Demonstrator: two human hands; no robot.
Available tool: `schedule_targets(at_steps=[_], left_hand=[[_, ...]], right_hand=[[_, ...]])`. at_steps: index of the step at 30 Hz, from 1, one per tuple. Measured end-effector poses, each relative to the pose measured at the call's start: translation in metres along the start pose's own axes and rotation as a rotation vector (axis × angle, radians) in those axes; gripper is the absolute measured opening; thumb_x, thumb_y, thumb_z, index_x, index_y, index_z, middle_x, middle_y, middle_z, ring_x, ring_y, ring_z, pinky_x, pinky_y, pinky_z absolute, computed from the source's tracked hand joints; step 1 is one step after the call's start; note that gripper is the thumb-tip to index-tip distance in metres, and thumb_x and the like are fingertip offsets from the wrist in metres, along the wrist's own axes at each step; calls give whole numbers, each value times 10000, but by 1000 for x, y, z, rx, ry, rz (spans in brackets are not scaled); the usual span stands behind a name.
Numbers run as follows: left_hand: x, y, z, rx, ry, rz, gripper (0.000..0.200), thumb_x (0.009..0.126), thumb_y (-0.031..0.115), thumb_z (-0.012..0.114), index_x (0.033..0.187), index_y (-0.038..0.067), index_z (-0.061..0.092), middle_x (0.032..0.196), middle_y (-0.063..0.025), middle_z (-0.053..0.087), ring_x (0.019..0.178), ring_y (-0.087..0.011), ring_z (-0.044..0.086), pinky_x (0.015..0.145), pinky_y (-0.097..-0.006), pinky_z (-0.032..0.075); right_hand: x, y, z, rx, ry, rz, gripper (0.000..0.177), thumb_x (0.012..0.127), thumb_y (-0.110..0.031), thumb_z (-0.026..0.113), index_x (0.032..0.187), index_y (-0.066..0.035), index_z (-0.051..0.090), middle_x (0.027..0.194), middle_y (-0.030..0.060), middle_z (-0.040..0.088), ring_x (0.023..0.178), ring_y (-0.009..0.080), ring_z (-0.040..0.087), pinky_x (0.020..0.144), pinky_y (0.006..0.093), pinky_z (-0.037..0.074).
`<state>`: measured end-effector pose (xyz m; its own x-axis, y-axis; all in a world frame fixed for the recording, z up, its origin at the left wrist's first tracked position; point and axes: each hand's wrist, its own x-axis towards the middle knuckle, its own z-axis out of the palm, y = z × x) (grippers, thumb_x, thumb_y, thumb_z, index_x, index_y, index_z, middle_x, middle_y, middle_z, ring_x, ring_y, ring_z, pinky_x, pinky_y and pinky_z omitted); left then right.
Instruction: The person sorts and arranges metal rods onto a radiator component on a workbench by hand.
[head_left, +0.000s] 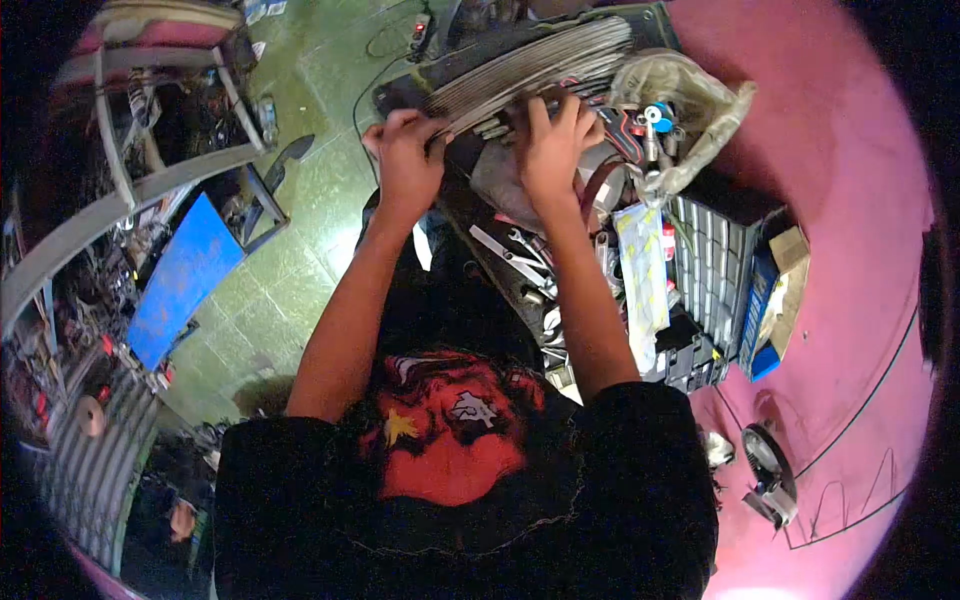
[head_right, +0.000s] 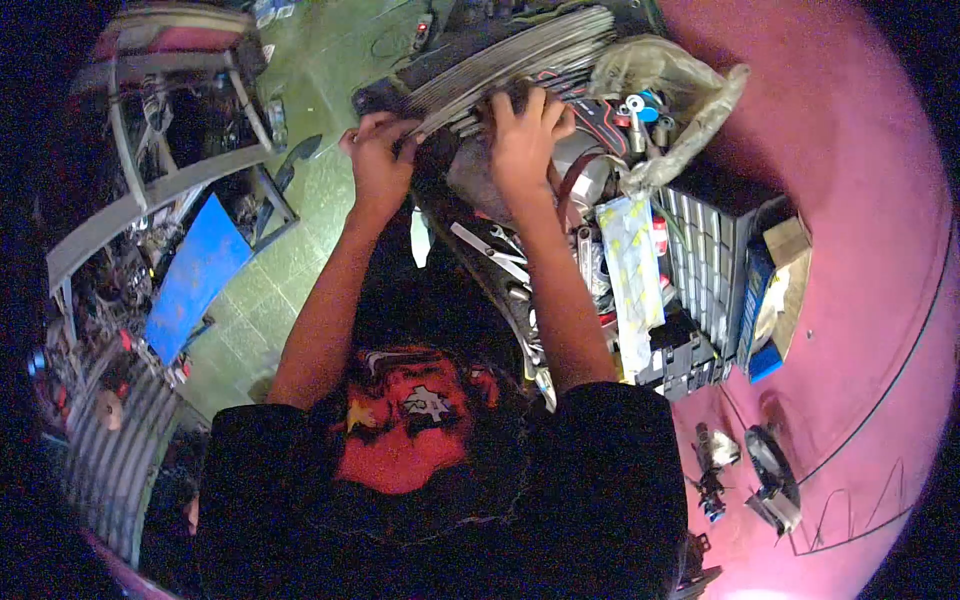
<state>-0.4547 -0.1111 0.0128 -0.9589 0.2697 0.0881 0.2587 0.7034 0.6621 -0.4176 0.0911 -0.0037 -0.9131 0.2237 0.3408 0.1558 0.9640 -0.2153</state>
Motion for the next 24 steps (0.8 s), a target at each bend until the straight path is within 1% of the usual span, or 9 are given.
schedule_targets(at_steps=[1, 4, 6, 9, 12, 15, 18, 22, 24], left_hand=[[-1, -1, 2, -6, -7, 17, 211, 818, 157, 796, 1026, 130, 797, 964, -61, 714, 1089, -254, 604, 1028, -495, 297], [-5, -1, 10, 38, -66, 30, 223, 835, 202, 805, 1053, 156, 796, 1024, -69, 718, 1117, -265, 610, 1061, -499, 309], [-7, 1, 14, 35, -59, -5, 219, 832, 188, 803, 1050, 165, 798, 1006, -72, 723, 1109, -272, 612, 1051, -506, 317], [-10, 3, 17, 16, -71, 5, 227, 828, 178, 794, 1052, 142, 797, 1013, -85, 721, 1109, -284, 610, 1046, -508, 315], [-14, 9, 15, 20, -51, 1, 237, 821, 156, 777, 1054, 121, 794, 1019, -89, 721, 1116, -286, 607, 1046, -501, 308], [-16, 16, 14, 35, -32, 2, 251, 811, 117, 753, 1058, 105, 791, 1026, -97, 720, 1123, -287, 604, 1043, -492, 303], [-19, 17, 16, 40, 5, 42, 252, 802, 94, 731, 1049, 91, 784, 1016, -101, 716, 1127, -286, 594, 1018, -493, 303], [-20, 22, 14, -7, 57, 61, 238, 799, 83, 704, 1027, 62, 766, 990, -109, 713, 1134, -294, 587, 993, -499, 307], [-19, 21, 8, -11, 27, 82, 234, 799, 85, 698, 1023, 49, 759, 989, -114, 717, 1126, -295, 593, 989, -499, 311]], right_hand=[[1, -9, -5, -21, 7, 109, 235, 941, -343, 693, 1041, -132, 712, 1159, 98, 645, 1149, 383, 509, 995, 622, 295], [-9, -20, -1, -46, -125, 256, 193, 916, -294, 673, 1010, -127, 694, 1074, 85, 675, 1185, 378, 509, 1041, 649, 295], [-14, -31, 0, -44, -116, 280, 192, 907, -278, 677, 1005, -116, 708, 1068, 88, 702, 1182, 370, 521, 1056, 655, 285], [-15, -51, -3, 5, -156, 382, 243, 883, -287, 678, 943, -56, 726, 1051, 138, 723, 1170, 393, 535, 1068, 688, 267], [-10, -66, -6, -41, -88, 423, 340, 921, -336, 667, 867, -6, 726, 939, 158, 740, 1091, 407, 564, 1039, 642, 294], [-1, -73, -8, -10, -20, 486, 401, 914, -379, 683, 840, 13, 721, 895, 196, 736, 1091, 426, 571, 1045, 656, 286], [3, -80, -16, 63, -130, 589, 432, 928, -376, 662, 927, 54, 704, 915, 246, 736, 1138, 483, 561, 1077, 708, 241], [2, -90, -7, 77, -141, 661, 426, 934, -367, 672, 931, 58, 700, 889, 260, 732, 1133, 483, 575, 1076, 705, 248], [3, -96, -6, 160, -124, 768, 369, 904, -308, 699, 924, 61, 696, 887, 259, 730, 1122, 480, 583, 1064, 708, 262]])
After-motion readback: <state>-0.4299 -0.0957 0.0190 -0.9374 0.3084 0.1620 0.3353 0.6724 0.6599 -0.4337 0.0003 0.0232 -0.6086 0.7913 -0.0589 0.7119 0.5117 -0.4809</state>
